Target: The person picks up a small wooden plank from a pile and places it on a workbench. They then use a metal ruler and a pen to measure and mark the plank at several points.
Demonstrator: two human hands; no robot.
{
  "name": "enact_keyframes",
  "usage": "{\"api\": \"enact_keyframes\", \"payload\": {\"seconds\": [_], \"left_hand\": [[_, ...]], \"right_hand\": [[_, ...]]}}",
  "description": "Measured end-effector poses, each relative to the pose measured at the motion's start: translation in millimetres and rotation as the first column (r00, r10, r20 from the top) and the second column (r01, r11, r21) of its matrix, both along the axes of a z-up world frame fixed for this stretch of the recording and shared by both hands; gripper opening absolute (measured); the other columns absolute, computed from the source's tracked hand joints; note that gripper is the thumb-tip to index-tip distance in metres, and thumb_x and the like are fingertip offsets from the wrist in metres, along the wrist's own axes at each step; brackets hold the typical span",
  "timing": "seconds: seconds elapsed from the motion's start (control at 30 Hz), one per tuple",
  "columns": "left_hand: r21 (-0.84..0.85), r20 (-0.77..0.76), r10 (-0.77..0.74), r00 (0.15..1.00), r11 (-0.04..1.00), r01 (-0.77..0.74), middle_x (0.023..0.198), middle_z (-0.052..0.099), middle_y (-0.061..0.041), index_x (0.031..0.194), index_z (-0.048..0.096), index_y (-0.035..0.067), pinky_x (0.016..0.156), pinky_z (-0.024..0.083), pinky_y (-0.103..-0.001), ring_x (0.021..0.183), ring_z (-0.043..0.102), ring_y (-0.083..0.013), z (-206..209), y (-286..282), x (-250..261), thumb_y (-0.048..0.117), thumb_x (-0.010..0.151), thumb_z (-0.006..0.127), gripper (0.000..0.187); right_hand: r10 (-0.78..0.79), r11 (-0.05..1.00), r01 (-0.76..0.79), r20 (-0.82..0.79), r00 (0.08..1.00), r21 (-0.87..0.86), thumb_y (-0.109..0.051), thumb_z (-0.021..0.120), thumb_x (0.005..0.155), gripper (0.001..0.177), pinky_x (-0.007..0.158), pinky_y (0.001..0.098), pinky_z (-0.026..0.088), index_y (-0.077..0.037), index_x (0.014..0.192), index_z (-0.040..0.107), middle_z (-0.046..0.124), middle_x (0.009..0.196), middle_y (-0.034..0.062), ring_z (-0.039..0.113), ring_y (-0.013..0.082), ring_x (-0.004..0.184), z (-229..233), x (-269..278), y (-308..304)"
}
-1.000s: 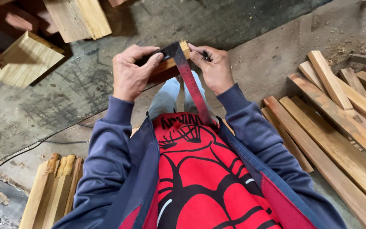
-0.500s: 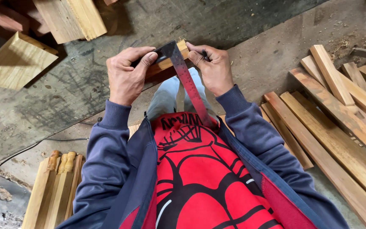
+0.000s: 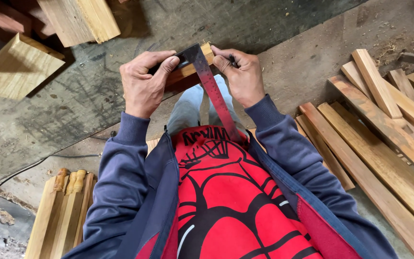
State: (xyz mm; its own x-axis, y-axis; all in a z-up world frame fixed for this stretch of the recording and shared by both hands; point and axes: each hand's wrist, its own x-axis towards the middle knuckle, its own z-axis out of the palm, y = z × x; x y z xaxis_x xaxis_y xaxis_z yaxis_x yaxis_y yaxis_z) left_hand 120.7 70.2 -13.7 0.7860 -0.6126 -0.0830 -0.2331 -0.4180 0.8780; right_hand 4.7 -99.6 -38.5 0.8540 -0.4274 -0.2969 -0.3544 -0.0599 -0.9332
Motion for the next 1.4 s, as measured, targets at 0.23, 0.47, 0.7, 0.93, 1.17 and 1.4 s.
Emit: {"api": "enact_keyframes", "payload": {"seconds": [0.23, 0.47, 0.7, 0.93, 1.17, 1.4], "left_hand": [[-0.007, 0.009, 0.006, 1.000, 1.000, -0.006, 0.087, 0.069, -0.009, 0.089, 0.069, 0.003, 0.070, 0.047, -0.025, 0.079, 0.064, -0.0155, -2, 0, 0, 0.015, 0.088, 0.065, 0.013], [0.005, 0.071, -0.020, 0.997, 1.000, 0.020, 0.086, 0.068, -0.009, 0.089, 0.069, 0.003, 0.069, 0.047, -0.027, 0.078, 0.064, -0.0169, -2, 0, -2, 0.017, 0.089, 0.065, 0.015], [0.015, 0.177, -0.001, 0.984, 1.000, -0.002, 0.081, 0.068, -0.007, 0.087, 0.069, 0.005, 0.066, 0.046, -0.029, 0.073, 0.063, -0.0173, -6, 0, -4, 0.016, 0.088, 0.067, 0.011], [0.036, 0.181, 0.008, 0.983, 0.999, -0.015, 0.081, 0.068, -0.007, 0.086, 0.069, 0.006, 0.067, 0.046, -0.029, 0.073, 0.063, -0.0171, -6, 0, -6, 0.017, 0.087, 0.067, 0.011], [-0.094, 0.091, 0.098, 0.991, 0.992, -0.089, 0.073, 0.064, -0.013, 0.089, 0.071, 0.009, 0.061, 0.048, -0.034, 0.067, 0.061, -0.0300, -14, 0, -7, 0.015, 0.083, 0.073, 0.008], [-0.097, 0.107, 0.105, 0.989, 0.991, -0.095, 0.072, 0.064, -0.011, 0.088, 0.071, 0.010, 0.061, 0.048, -0.033, 0.067, 0.061, -0.0282, -15, 0, -7, 0.016, 0.082, 0.073, 0.008]], "right_hand": [[-0.011, 1.000, 0.011, -0.002, 1.000, -0.011, -0.014, 0.062, 0.087, 0.018, 0.077, 0.0210, 0.053, -0.004, 0.101, 0.064, 0.065, 0.104, 0.0103, 0.063, 0.0115, 0.090, -1, 1, 1], [-0.006, 1.000, 0.006, 0.000, 1.000, -0.014, -0.014, 0.061, 0.087, 0.018, 0.080, 0.0225, 0.053, -0.003, 0.101, 0.064, 0.064, 0.105, 0.0112, 0.063, 0.0131, 0.093, 0, 0, 0], [0.086, 0.982, -0.094, -0.055, 0.995, -0.163, -0.040, 0.053, 0.087, 0.037, 0.081, 0.0312, 0.056, -0.011, 0.110, 0.057, 0.058, 0.115, 0.0159, 0.061, 0.0235, 0.105, 13, -2, -8], [-0.217, 0.945, 0.247, 0.153, 0.964, -0.216, -0.047, 0.021, 0.095, 0.054, 0.051, 0.0241, 0.038, -0.006, 0.088, 0.055, 0.056, 0.076, 0.0059, 0.046, 0.0111, 0.059, 51, -2, -21], [0.132, 0.871, -0.001, 0.232, 0.964, -0.492, -0.008, 0.073, 0.080, 0.012, 0.063, 0.0305, 0.053, -0.004, 0.090, 0.069, 0.068, 0.079, 0.0105, 0.066, 0.0245, 0.069, 45, -6, -4], [0.176, 0.892, -0.093, 0.152, 0.973, -0.443, -0.001, 0.065, 0.081, 0.005, 0.060, 0.0290, 0.053, -0.003, 0.085, 0.068, 0.066, 0.076, 0.0078, 0.065, 0.0238, 0.068, 68, -31, -7]]}}
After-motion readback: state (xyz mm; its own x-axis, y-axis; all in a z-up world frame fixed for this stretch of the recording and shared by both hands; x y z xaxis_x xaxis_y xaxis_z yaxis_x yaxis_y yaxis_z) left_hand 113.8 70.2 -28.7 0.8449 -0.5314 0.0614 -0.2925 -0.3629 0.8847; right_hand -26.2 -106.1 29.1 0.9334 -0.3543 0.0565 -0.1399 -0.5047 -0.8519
